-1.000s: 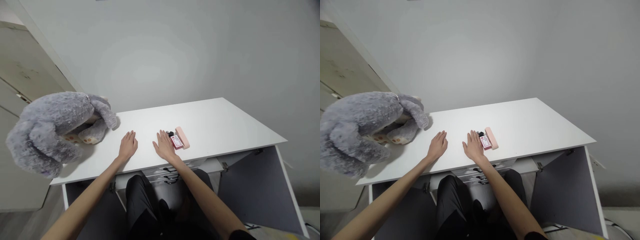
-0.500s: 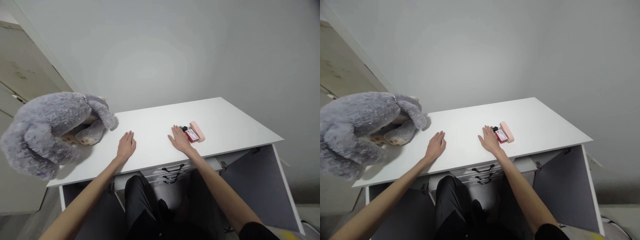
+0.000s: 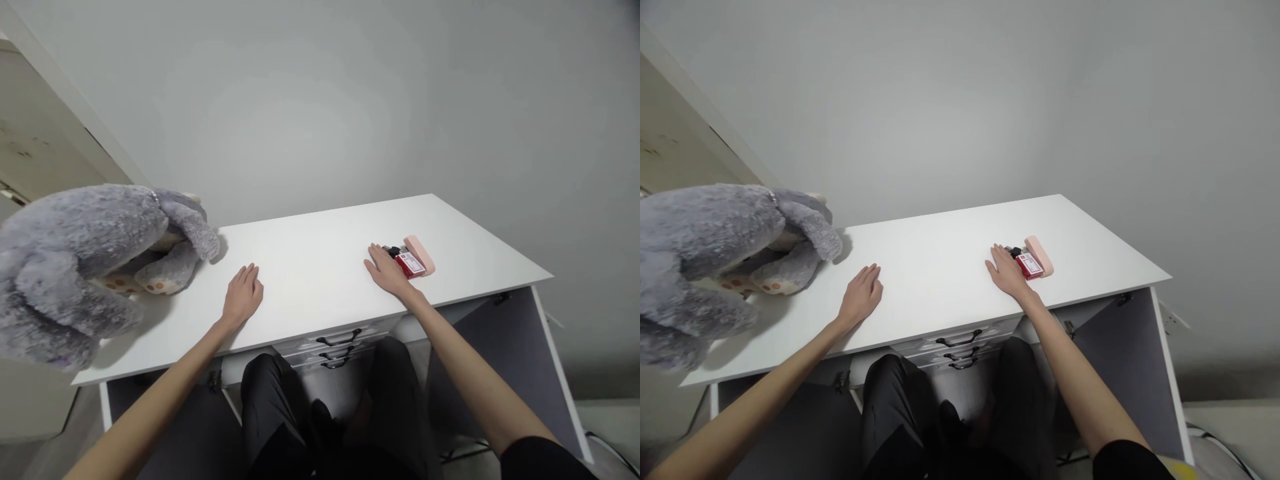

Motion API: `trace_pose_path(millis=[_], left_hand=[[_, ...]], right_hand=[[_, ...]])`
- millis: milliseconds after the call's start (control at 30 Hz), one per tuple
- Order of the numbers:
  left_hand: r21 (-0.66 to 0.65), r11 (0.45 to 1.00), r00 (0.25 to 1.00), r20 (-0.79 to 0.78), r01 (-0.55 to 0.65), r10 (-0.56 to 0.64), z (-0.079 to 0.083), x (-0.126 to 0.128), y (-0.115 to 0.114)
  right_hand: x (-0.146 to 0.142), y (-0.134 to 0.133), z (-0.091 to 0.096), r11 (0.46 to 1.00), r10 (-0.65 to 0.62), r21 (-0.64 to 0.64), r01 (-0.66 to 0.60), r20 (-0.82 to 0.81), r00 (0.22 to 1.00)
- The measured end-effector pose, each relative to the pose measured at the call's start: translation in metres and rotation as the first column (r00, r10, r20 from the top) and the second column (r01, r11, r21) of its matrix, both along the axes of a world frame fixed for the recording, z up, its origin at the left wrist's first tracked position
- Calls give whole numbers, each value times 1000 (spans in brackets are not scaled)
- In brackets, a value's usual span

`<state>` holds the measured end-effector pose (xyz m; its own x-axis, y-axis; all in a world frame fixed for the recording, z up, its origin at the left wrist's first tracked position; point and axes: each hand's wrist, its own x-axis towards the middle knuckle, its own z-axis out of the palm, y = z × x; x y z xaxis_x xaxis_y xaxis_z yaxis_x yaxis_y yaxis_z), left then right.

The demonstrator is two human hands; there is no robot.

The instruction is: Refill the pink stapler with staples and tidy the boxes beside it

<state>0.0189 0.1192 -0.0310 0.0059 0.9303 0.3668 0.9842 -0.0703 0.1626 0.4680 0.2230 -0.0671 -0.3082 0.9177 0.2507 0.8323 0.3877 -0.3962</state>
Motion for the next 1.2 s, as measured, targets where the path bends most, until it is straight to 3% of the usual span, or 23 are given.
trace_pose_path(millis=[333,733,1200], left_hand=[[4,1000,1000,-4,16,-16,1,-1,2],[16,1000,999,-43,-4,5,1,2,6],[-68,997,999,-18,-41,39,8,8,8]], right_hand=[[18,7,-5,993,-114,13,113,55,992],[-3,-15,14,995,82,-64,-71,182,980],[-5,-17,20,994,88,-84,-72,200,976]])
